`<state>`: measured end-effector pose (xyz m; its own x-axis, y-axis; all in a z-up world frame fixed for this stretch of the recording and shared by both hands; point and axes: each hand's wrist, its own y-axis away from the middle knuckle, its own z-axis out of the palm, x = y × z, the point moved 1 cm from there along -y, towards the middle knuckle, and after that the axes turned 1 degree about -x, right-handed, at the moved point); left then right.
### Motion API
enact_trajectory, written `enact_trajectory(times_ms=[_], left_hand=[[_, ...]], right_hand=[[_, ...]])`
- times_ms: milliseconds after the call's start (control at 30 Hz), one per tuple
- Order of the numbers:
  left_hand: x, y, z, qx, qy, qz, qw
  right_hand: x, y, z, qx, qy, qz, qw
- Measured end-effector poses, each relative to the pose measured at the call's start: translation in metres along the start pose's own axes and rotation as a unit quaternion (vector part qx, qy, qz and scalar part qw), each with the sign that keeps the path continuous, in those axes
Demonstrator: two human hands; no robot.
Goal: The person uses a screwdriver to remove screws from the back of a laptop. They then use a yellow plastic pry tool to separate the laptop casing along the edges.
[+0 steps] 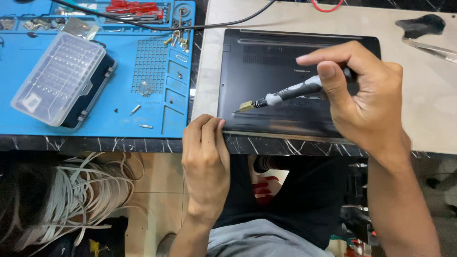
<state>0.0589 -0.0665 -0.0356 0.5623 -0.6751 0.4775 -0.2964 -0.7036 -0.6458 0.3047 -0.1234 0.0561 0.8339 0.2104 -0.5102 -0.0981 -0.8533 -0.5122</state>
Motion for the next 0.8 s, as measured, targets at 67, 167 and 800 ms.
enact_trajectory(times_ms=[67, 167, 800], left_hand=[[0.009, -0.005, -0.005, -0.028, 0.028, -0.022, 0.999], [0.034, -0.015, 0.001, -0.053, 0.145, 0.003, 0.988], [0.146, -0.01, 0.139, -0.252, 0.179, 0.251, 0.917]], right_hand=[[0.007, 0.011, -0.01, 0.022, -0.045, 0.075, 0.996], [0.027, 0.032, -0.029, 0.053, -0.078, 0.115, 0.989], [0.083, 0.177, -0.121, 0.191, -0.107, 0.178, 0.959]])
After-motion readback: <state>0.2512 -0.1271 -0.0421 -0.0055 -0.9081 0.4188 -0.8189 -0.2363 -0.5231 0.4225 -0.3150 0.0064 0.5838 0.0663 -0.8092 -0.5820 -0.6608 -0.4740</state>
